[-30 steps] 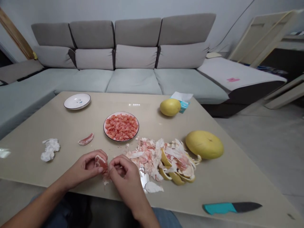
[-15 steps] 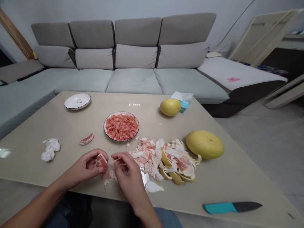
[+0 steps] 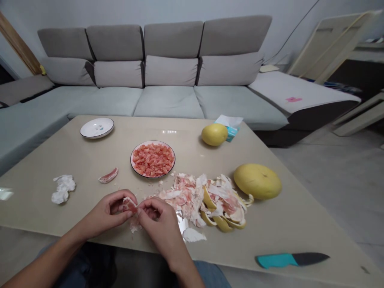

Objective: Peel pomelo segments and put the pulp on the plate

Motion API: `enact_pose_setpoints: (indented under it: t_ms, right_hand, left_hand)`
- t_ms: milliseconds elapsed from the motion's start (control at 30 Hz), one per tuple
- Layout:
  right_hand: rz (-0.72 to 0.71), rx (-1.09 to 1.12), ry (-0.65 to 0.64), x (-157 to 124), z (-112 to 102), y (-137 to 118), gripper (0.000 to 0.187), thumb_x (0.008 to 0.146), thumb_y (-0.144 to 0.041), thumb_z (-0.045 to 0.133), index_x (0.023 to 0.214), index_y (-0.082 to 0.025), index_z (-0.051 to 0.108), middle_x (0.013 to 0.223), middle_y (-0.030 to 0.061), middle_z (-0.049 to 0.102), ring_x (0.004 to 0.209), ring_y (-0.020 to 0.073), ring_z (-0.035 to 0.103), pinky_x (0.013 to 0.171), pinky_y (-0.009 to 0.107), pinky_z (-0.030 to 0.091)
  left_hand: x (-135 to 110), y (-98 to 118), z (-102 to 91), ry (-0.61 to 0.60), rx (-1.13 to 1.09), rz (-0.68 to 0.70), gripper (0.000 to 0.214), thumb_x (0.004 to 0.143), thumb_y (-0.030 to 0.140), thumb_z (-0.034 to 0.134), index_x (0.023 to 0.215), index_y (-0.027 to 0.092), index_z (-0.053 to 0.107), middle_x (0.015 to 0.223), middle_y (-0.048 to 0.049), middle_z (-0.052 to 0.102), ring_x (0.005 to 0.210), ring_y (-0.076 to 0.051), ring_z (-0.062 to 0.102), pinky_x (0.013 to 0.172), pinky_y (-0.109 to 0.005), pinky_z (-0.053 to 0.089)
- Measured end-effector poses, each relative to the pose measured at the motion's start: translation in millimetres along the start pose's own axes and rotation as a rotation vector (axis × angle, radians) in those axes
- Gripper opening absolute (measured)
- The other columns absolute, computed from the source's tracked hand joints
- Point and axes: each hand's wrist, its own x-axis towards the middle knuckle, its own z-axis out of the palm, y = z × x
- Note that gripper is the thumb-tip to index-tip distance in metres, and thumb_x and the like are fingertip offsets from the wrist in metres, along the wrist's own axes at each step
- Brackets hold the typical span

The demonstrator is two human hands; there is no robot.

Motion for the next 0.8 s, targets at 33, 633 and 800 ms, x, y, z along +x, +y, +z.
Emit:
enact_pose_setpoints:
  t_ms: [33, 633, 800]
  right_hand:
    - [0.01, 0.007, -0.006, 0.0, 0.3, -0.5, 0.014, 0.079, -0.029, 0.063, 0.074, -0.018, 0.069, 0.069, 0.0007, 0.064, 0.062, 0.0142, 0.056, 0.058, 0.024, 0.042]
    - [0.087, 0.114, -0.025, 2.4, 0.2, -2.6, 0.016, 0.073, -0.033, 0.066, 0.073, -0.017, 0.067, 0.063, -0.0003, 0.062, 0.057, 0.0129, 0.053, 0.054, 0.023, 0.039]
    - [0.088, 0.114, -0.038, 2.6, 1.4, -2.9, 0.015, 0.073, -0.032, 0.064, 0.071, -0.017, 0.065, 0.062, -0.001, 0.06, 0.055, 0.0121, 0.051, 0.053, 0.023, 0.038]
  left_hand:
    - [0.1, 0.3, 0.1, 0.002, 0.002, -0.004, 0.014, 0.079, 0.015, 0.065, 0.093, 0.016, 0.062, 0.091, -0.0036, 0.063, 0.087, -0.016, 0.06, 0.08, -0.026, 0.049]
    - [-0.1, -0.7, -0.4, -0.012, -0.003, 0.028, 0.013, 0.08, 0.011, 0.064, 0.092, 0.016, 0.064, 0.094, -0.0045, 0.062, 0.09, -0.016, 0.06, 0.084, -0.027, 0.049]
    - [0.1, -0.1, 0.6, -0.017, -0.013, 0.02, 0.013, 0.079, 0.011, 0.064, 0.092, 0.015, 0.064, 0.093, -0.0043, 0.061, 0.09, -0.016, 0.06, 0.083, -0.027, 0.048]
